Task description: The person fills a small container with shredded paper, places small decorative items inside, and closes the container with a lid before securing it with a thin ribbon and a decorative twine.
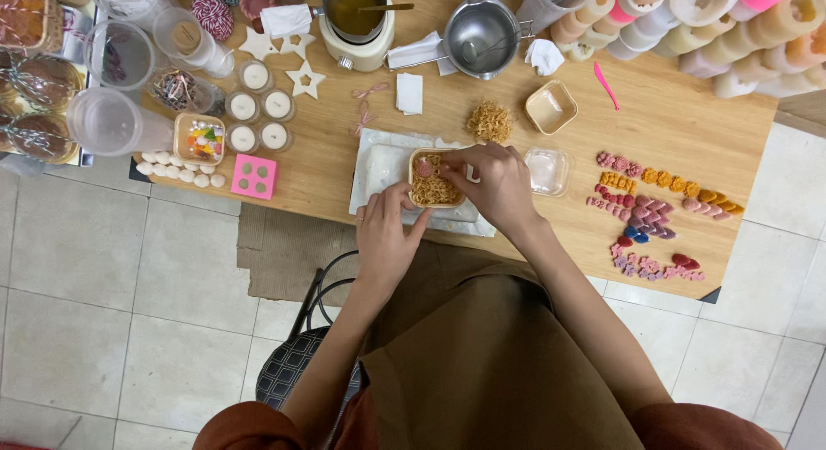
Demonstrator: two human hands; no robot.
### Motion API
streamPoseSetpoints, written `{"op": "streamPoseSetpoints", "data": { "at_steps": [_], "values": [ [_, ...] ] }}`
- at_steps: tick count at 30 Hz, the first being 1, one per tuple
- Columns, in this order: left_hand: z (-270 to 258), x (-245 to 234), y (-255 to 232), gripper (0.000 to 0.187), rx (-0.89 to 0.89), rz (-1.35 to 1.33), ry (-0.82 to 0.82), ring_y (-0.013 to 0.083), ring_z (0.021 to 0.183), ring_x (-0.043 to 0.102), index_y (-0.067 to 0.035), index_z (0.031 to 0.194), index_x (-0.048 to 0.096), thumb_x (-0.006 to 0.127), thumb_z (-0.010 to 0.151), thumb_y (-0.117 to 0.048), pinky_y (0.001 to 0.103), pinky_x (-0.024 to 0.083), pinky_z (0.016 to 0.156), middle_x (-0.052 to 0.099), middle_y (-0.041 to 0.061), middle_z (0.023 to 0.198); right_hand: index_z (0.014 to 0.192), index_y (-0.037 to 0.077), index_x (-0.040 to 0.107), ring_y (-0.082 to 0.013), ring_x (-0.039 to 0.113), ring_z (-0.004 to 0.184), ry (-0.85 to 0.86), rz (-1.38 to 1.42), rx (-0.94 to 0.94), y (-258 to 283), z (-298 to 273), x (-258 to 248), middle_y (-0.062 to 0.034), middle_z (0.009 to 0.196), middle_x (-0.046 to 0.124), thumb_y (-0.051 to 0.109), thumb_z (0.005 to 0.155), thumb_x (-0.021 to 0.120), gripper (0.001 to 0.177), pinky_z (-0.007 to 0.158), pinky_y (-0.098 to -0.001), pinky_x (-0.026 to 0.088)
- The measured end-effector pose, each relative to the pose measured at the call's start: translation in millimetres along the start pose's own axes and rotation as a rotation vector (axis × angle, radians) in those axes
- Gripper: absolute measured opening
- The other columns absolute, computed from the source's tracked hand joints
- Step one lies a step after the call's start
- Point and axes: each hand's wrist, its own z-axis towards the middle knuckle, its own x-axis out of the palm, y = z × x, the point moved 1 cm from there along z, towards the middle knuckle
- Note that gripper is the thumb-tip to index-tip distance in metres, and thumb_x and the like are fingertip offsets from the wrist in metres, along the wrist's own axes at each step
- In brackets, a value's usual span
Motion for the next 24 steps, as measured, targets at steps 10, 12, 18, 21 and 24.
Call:
{"op": "streamPoseSetpoints", "data": {
  "at_steps": [10,12,18,21,24],
  "values": [
    [10,-3,-7,0.013,0.074,0.085,-0.004,0.0198,0.094,0.063,-0.014,0.103,0.069,0.075,0.091,-0.015,0.039,0.04,0.085,0.068,-0.003,0.093,0.099,0.01,0.08,-0.0172,0.063,0.067,-0.058,0.08,0.024,1,-12,-23,-0.0037,0.09,0.076,0.018,0.084,0.083,0.017,0.07,-0.0362,0.051],
    [16,-3,-6,0.02,0.074,0.077,-0.01,0.021,0.098,0.062,-0.012,0.109,0.069,0.076,0.091,-0.017,0.04,0.04,0.088,0.067,-0.003,0.096,0.099,0.009,0.079,-0.0173,0.063,0.068,-0.088,0.097,0.032,-1,-18,-29,-0.0037,0.092,0.076,0.017,0.084,0.082,0.018,0.071,-0.0357,0.052],
    [32,-3,-4,0.037,-0.003,0.118,-0.088,0.0283,0.11,0.054,-0.009,0.119,0.069,0.082,0.09,-0.027,0.045,0.04,0.095,0.056,0.006,0.115,0.098,0.012,0.081,-0.021,0.064,0.076,-0.075,0.084,0.036,-9,-19,-27,-0.0017,0.09,0.071,0.02,0.083,0.085,0.018,0.071,-0.0377,0.051],
    [36,-2,-2,0.033,-0.011,0.123,-0.11,0.0274,0.111,0.053,-0.013,0.115,0.073,0.084,0.089,-0.029,0.045,0.04,0.096,0.055,0.004,0.119,0.095,0.014,0.082,-0.0238,0.065,0.089,-0.115,0.037,-0.06,-9,-10,-15,-0.0026,0.09,0.066,0.024,0.08,0.087,0.018,0.076,-0.0412,0.049],
    [42,-1,-1,0.028,0.031,0.132,-0.112,0.027,0.109,0.053,-0.013,0.109,0.074,0.084,0.088,-0.028,0.045,0.04,0.096,0.056,0.003,0.12,0.092,0.016,0.082,-0.0242,0.064,0.093,-0.107,0.029,-0.074,-10,-2,-6,-0.0025,0.09,0.062,0.027,0.08,0.088,0.017,0.079,-0.0421,0.05]
  ]
}}
